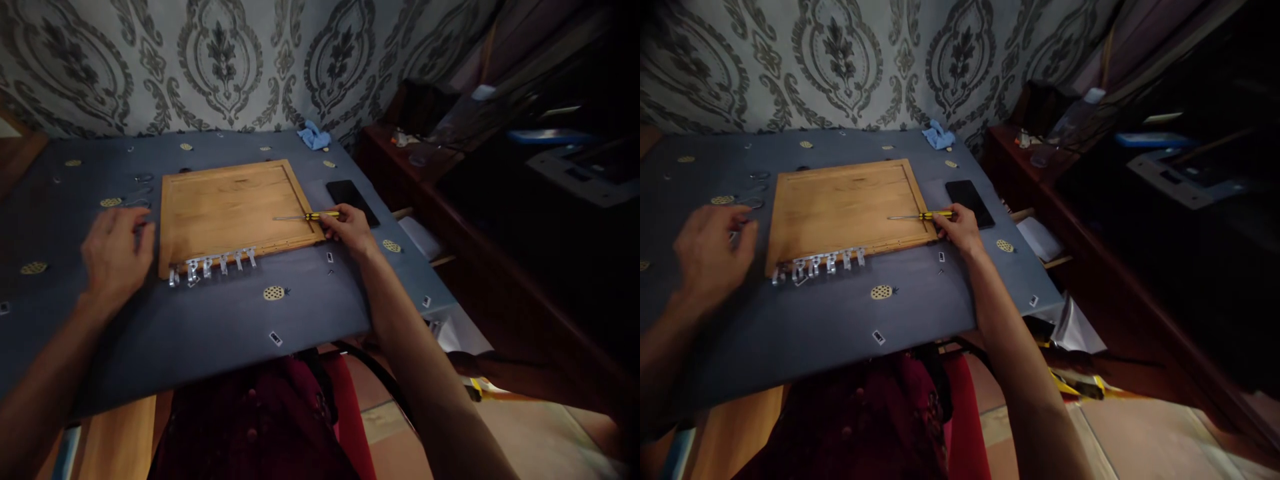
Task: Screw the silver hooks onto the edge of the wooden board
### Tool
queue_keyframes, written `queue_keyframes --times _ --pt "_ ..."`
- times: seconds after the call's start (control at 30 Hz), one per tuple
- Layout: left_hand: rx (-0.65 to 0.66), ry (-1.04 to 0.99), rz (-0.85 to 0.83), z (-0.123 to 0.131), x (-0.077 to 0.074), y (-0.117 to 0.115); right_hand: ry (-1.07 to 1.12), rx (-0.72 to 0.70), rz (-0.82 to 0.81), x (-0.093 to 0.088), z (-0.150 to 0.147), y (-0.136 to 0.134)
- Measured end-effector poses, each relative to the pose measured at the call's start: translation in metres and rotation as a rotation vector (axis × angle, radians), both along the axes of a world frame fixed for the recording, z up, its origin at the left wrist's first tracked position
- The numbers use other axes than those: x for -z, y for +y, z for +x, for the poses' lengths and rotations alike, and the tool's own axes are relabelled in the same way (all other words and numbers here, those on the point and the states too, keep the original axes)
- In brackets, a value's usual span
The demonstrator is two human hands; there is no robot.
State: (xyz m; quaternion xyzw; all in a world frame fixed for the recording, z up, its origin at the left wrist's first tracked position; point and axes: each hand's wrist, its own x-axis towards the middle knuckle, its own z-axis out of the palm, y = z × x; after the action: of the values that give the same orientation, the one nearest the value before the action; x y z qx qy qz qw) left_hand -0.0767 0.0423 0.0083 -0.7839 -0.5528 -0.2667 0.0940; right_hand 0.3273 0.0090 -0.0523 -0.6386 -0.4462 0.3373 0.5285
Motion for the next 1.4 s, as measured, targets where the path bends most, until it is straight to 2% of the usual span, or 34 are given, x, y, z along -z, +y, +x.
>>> queue_keyframes --times 0.1,0.17,0.2,0.27,0.33,0.4,0.5,0.67,0.77,0.93,1.03,1.1,1.17,1.23,1.33,1.4 --pt "0.468 -0.014 -0.043 0.058 -0.002 -0.036 -0.023 0.009 0.01 0.0 0.0 -0.001" --pt "0.84 0.081 -0.167 0.103 0.005 -0.06 -0.05 0.017 0.011 -0.001 0.0 -0.002" --pt "0.979 0.157 -0.219 0.124 0.01 -0.069 -0.067 0.021 0.011 -0.001 0.0 -0.002" --pt "1.087 0.22 -0.288 0.163 0.022 -0.081 -0.103 0.03 0.009 -0.001 0.001 -0.004" --pt "1.105 0.234 -0.316 0.192 0.033 -0.085 -0.134 0.047 0.009 0.0 0.0 -0.005" --pt "1.107 0.264 -0.326 0.209 0.04 -0.083 -0.18 0.056 0.011 0.001 0.0 -0.006" --pt "1.104 0.326 -0.326 0.216 0.04 -0.077 -0.284 0.046 0.004 0.001 -0.001 -0.006" --pt "1.077 0.402 -0.333 0.202 0.027 -0.079 -0.427 0.049 -0.066 -0.005 -0.003 -0.008" --pt "1.055 0.399 -0.368 0.188 0.027 -0.081 -0.499 0.063 -0.182 -0.014 -0.007 -0.011" --pt "0.98 0.202 -0.44 0.153 0.03 -0.079 -0.497 0.068 -0.226 -0.026 -0.01 -0.011" --pt "0.933 0.031 -0.462 0.125 0.02 -0.076 -0.495 0.059 -0.244 -0.028 -0.01 -0.007" --pt "0.892 -0.141 -0.421 0.104 0.009 -0.071 -0.493 0.046 -0.264 -0.029 -0.009 -0.006" --pt "0.788 -0.316 -0.366 0.079 0.0 -0.06 -0.498 0.048 -0.278 -0.029 -0.008 -0.005" --pt "0.606 -0.42 -0.365 0.051 -0.003 -0.042 -0.5 0.048 -0.289 -0.029 -0.007 -0.005" --pt "0.285 -0.404 -0.35 0.004 0.002 -0.011 -0.506 0.047 -0.305 -0.028 -0.005 -0.004" --pt "0.199 -0.388 -0.341 -0.024 0.011 0.006 -0.512 0.032 -0.305 -0.027 -0.003 -0.004"
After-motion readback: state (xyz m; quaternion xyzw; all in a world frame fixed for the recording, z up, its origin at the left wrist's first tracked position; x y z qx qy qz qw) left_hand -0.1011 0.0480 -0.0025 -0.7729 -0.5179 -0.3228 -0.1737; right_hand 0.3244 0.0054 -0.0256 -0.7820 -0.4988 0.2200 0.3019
